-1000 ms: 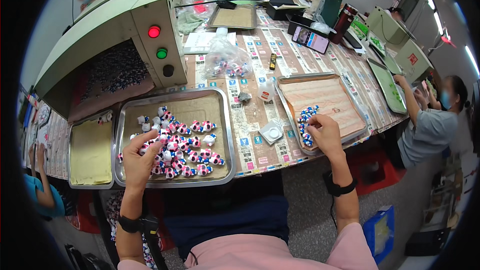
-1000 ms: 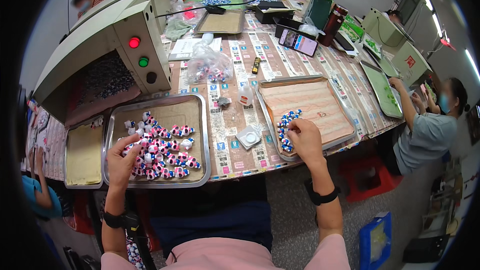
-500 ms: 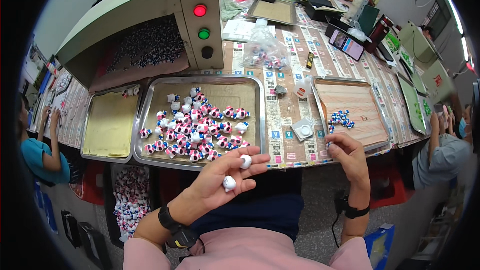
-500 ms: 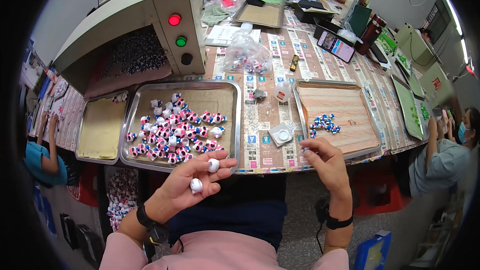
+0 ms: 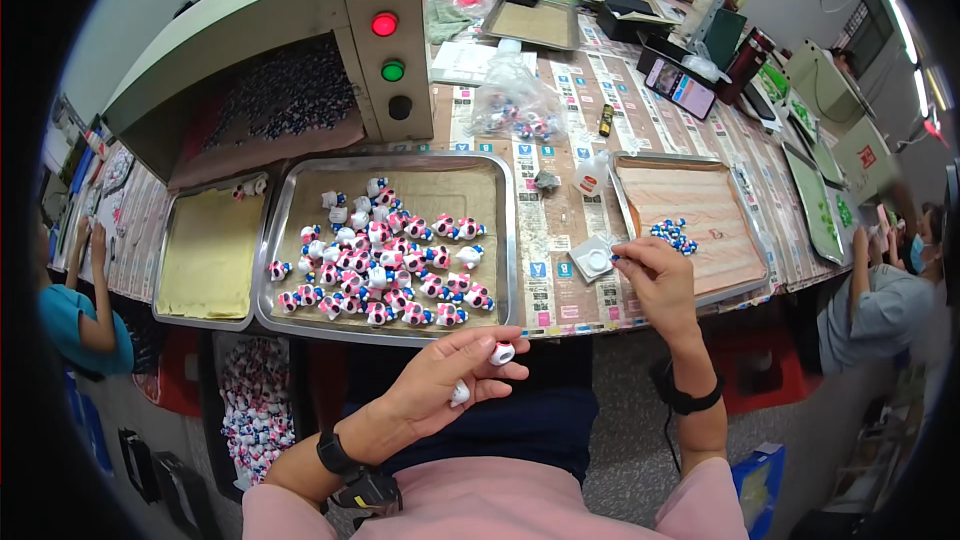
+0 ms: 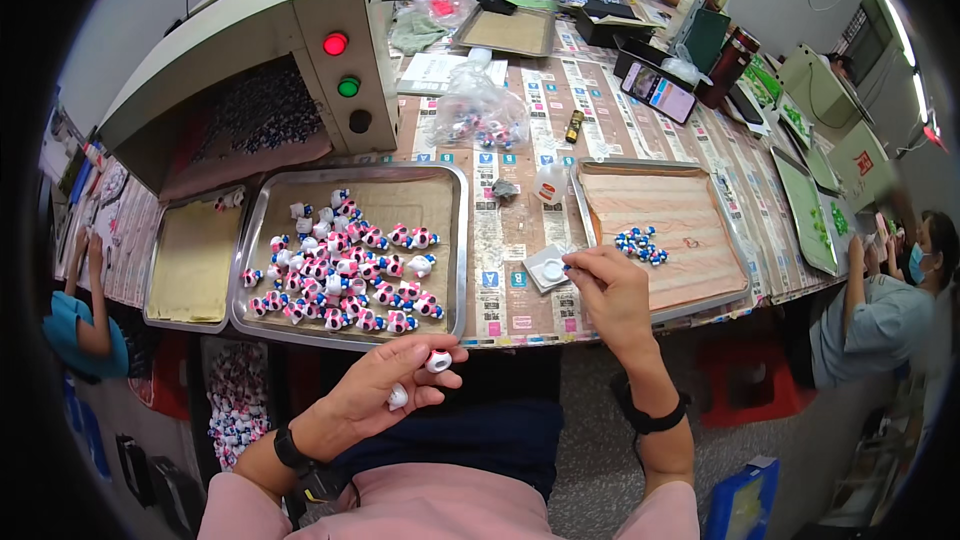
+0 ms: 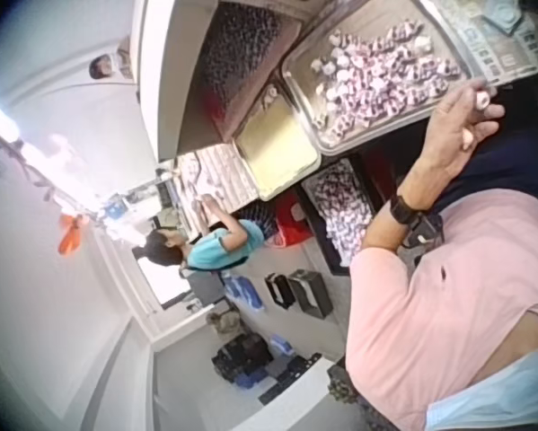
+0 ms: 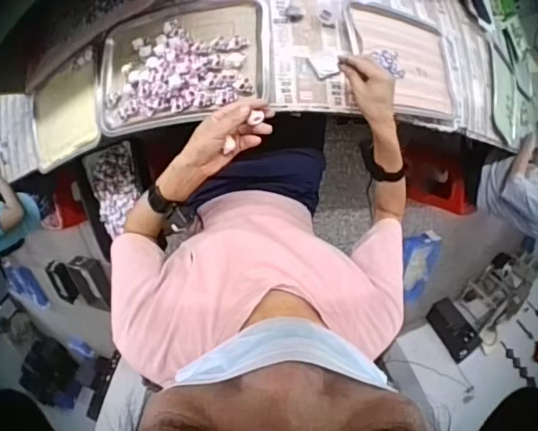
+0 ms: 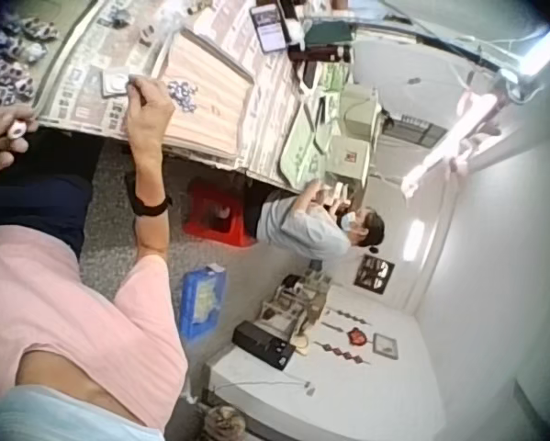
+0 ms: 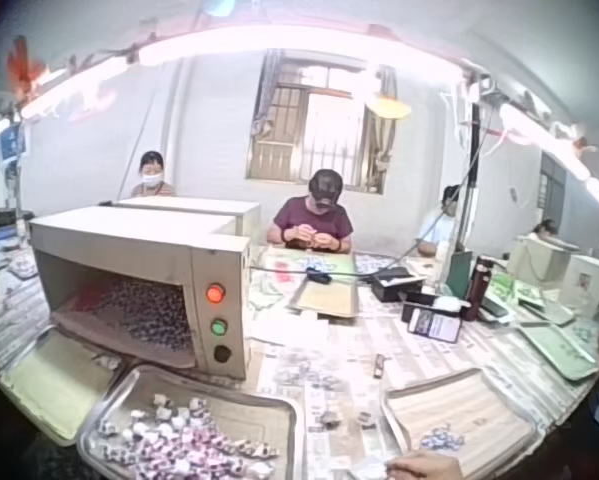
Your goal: The person repeatedly picks up small white cylindrical objects and blue patterned caps from trays on a table. They insert the caps into the white objects by hand and place the assembled items onto a wooden board. The process is repetitive and performed one at a time.
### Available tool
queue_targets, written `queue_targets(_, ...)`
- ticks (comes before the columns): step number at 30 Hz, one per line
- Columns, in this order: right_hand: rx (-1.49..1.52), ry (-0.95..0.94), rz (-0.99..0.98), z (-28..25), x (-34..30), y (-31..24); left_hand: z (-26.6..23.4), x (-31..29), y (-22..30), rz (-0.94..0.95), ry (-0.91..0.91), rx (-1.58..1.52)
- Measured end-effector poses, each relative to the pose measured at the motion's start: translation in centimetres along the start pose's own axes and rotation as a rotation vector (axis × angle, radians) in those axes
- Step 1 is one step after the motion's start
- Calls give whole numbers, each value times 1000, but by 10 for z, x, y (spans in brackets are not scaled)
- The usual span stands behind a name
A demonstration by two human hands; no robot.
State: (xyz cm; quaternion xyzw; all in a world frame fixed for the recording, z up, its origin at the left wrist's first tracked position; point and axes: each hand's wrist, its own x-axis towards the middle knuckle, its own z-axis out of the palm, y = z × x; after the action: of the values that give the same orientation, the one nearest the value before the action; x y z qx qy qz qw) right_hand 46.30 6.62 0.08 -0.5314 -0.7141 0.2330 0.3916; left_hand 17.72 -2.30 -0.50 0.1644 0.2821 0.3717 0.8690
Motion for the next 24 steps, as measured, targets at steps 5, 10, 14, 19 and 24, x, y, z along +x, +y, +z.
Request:
queue_targets(5,-129,9,-58,16,8,5,3,-1,-5,-10,30,-8)
queue_targets(10,-247,-20,-108,21,8,10,0,-1,-6,-60,29,-9)
queue_targets(14,-295,-25,-121,18,7,9,-3,0,-9,-48,-28,24)
queue_targets(19,-129,-12,-15,18,1,-4,11,2,-7,-40,24,60)
queue_targets(24,194,-87,107,17,-29,-46,11,6,-8,8,33,77)
